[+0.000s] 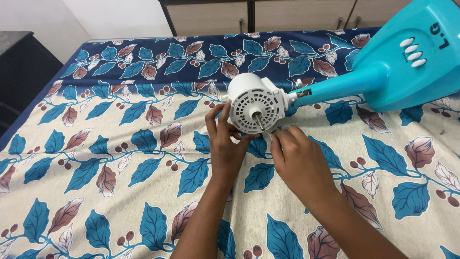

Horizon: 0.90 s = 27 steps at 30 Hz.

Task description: The person uses a screwdriver to repeatedly probe and adjust the central hub of a white fan motor casing. The hands hold the motor steady while the tool is inserted into the center opening, with no visible disassembly or reassembly shown.

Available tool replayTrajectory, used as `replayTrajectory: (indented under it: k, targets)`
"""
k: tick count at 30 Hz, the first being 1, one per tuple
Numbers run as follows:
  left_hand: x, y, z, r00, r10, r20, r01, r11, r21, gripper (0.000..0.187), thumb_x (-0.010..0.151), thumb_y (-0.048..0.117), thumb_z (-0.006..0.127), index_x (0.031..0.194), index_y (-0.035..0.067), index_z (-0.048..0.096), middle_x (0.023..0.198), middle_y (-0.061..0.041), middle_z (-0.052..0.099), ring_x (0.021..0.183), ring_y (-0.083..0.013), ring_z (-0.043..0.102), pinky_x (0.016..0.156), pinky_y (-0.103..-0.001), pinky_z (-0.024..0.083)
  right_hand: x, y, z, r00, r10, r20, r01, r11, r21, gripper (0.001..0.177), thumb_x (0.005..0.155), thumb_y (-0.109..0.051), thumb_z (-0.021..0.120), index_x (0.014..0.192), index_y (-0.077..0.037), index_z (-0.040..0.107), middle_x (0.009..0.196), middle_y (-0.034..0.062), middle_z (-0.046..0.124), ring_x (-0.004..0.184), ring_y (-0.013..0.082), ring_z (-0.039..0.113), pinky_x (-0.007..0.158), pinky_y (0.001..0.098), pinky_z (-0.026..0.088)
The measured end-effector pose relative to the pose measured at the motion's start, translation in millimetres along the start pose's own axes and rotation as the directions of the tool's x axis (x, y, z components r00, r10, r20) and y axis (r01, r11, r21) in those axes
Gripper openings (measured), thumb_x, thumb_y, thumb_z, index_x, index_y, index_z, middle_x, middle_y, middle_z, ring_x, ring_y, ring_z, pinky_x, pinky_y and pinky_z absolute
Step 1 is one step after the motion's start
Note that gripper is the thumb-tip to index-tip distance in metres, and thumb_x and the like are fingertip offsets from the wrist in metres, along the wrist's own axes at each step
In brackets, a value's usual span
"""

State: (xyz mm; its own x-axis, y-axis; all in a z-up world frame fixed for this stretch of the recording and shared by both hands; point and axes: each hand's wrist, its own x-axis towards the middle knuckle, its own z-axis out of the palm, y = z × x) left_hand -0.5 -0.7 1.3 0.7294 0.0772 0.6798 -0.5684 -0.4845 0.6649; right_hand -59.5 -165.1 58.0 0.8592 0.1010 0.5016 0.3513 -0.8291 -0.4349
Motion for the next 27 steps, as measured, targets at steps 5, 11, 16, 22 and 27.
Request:
replayTrajectory:
  k: [5,11,16,22,27]
  targets:
    - [-0.6,-0.2,0.2,1.000,-0.005,-0.004,0.005,1.000,-0.020,0.096,0.067,-0.003,0.092,0.151,0.008,0.046,0.147,-0.013,0.041,0.086,-0.0123,0.066,0.072,-0.025,0.062,-1.5,-1.6,3.1,0.980,-0.157,-0.119,0.159,0.987,0.002,0.015,0.096,-0.011,0.068,0.098,0.004,0.070,0.092,0.0146,0.066,0.068,0.0298,0.069,0.060,0.0387,0.055]
    - [-0.5,0.7,-0.1,1.000,0.003,-0.009,-0.004,1.000,-0.017,0.095,0.068,-0.003,0.092,0.150,0.008,0.046,0.147,-0.012,0.042,0.086,-0.0122,0.066,0.071,-0.025,0.062,-0.7,-1.8,-0.1,0.978,-0.142,-0.152,0.147,0.989,0.024,0.015,0.093,-0.009,0.072,0.100,0.004,0.071,0.093,0.0125,0.066,0.060,0.0230,0.068,0.052,0.0333,0.054]
    - [1.4,1.2,-0.6,1.000,0.002,-0.010,-0.002,1.000,-0.024,0.096,0.067,-0.003,0.092,0.150,0.007,0.046,0.147,-0.013,0.042,0.086,-0.0126,0.066,0.071,-0.026,0.062,-0.4,-1.3,1.1,0.973,-0.174,-0.152,0.175,0.985,-0.005,0.016,0.093,-0.009,0.072,0.101,0.005,0.071,0.092,0.0127,0.065,0.060,0.0230,0.067,0.054,0.0342,0.054]
    - [0.3,3.5,-0.7,1.000,-0.007,-0.003,0.007,1.000,-0.025,0.096,0.067,-0.002,0.093,0.150,0.007,0.046,0.146,-0.013,0.043,0.085,-0.0123,0.066,0.071,-0.025,0.062,-1.3,-1.1,2.7,0.976,-0.169,-0.137,0.169,0.985,-0.011,0.016,0.092,-0.008,0.073,0.100,0.006,0.071,0.093,0.0131,0.065,0.061,0.0215,0.067,0.052,0.0322,0.054]
    - [1.1,4.0,-1.1,1.000,0.000,-0.008,0.000,0.999,-0.036,0.096,0.067,-0.003,0.093,0.150,0.007,0.046,0.146,-0.013,0.042,0.086,-0.0125,0.065,0.071,-0.025,0.061,-0.5,-2.7,1.0,0.971,-0.187,-0.146,0.186,0.982,-0.019,0.017,0.092,-0.008,0.073,0.101,0.006,0.071,0.091,0.0126,0.064,0.062,0.0219,0.067,0.055,0.0333,0.054]
